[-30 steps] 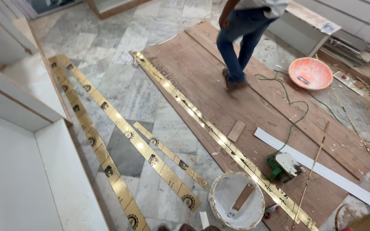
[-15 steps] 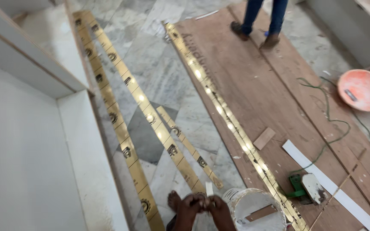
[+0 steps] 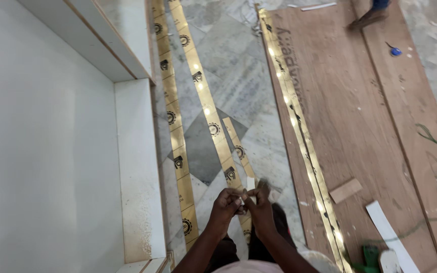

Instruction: The person applies small pieces of masking tape along the edges of a wooden frame on the floor. They tear off pieces of tape from a roll and press them down along the seam where the frame meets the floor.

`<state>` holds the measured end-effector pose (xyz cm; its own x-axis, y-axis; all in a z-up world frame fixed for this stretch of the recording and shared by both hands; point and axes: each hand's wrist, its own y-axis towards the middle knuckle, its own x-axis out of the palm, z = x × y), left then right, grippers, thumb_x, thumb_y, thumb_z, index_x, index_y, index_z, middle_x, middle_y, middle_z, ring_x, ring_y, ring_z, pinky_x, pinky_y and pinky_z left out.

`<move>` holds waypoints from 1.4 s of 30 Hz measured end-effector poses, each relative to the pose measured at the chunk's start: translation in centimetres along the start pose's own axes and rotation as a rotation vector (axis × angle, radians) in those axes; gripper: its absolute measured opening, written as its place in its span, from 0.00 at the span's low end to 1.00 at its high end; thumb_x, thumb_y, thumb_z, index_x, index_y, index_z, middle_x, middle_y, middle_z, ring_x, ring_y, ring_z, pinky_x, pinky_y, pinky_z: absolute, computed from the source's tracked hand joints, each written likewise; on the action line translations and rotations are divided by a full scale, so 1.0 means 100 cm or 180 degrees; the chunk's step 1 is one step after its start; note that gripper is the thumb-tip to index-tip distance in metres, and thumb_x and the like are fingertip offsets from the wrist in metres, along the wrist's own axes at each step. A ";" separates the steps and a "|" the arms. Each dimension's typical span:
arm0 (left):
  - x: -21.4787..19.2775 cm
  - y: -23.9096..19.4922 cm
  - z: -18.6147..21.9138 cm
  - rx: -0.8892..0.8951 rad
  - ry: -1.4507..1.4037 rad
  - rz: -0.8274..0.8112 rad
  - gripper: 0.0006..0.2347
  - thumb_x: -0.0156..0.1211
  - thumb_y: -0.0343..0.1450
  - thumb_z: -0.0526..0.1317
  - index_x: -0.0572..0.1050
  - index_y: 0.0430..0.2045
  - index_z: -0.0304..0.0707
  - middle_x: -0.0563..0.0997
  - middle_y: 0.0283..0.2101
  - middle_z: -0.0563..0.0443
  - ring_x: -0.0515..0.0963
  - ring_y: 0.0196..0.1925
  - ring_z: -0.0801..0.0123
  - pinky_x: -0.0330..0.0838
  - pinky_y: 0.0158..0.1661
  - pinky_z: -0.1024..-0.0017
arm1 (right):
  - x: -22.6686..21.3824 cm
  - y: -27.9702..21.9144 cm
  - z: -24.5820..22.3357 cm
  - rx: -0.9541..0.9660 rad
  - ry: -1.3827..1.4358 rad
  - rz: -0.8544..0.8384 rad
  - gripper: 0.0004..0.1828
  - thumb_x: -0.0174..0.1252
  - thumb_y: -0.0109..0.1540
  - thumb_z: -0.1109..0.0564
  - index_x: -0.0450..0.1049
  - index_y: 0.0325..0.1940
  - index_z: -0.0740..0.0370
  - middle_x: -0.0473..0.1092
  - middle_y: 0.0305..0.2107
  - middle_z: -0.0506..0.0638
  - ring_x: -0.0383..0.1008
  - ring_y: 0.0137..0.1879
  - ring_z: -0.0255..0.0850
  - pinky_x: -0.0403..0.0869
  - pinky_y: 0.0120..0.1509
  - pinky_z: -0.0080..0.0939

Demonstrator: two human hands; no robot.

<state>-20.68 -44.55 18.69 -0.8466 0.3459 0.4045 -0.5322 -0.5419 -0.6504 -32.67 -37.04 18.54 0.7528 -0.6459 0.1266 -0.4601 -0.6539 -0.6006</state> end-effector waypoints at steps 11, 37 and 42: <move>0.085 0.179 0.096 0.0579 0.1109 0.1521 0.08 0.65 0.71 0.36 0.76 0.40 0.36 0.76 0.25 0.51 0.74 0.26 0.75 0.72 0.30 0.73 | -0.035 0.228 -0.109 0.0274 -0.0307 -0.1227 0.17 0.61 0.64 0.53 0.80 0.48 0.70 0.75 0.31 0.51 0.73 0.38 0.37 0.72 0.44 0.37; 0.141 0.640 0.451 0.1160 0.0033 0.1479 0.07 0.60 0.74 0.33 0.79 0.43 0.29 0.82 0.34 0.49 0.80 0.34 0.75 0.75 0.38 0.76 | 0.074 0.758 -0.427 -0.0749 -0.0607 -0.1762 0.09 0.63 0.65 0.56 0.80 0.44 0.64 0.72 0.34 0.46 0.74 0.38 0.33 0.74 0.42 0.35; 0.136 0.670 0.513 0.1605 0.0503 0.1676 0.06 0.61 0.72 0.32 0.79 0.39 0.28 0.84 0.35 0.48 0.82 0.36 0.75 0.78 0.40 0.75 | 0.109 0.812 -0.456 0.0373 0.0444 -0.2378 0.08 0.62 0.65 0.56 0.75 0.42 0.64 0.75 0.31 0.48 0.74 0.36 0.34 0.75 0.44 0.34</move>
<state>-68.13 -115.44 13.61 -0.9996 0.0290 -0.0011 -0.0269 -0.9388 -0.3433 -83.25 -115.17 7.18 0.7742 -0.0978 0.6253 0.2061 -0.8952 -0.3951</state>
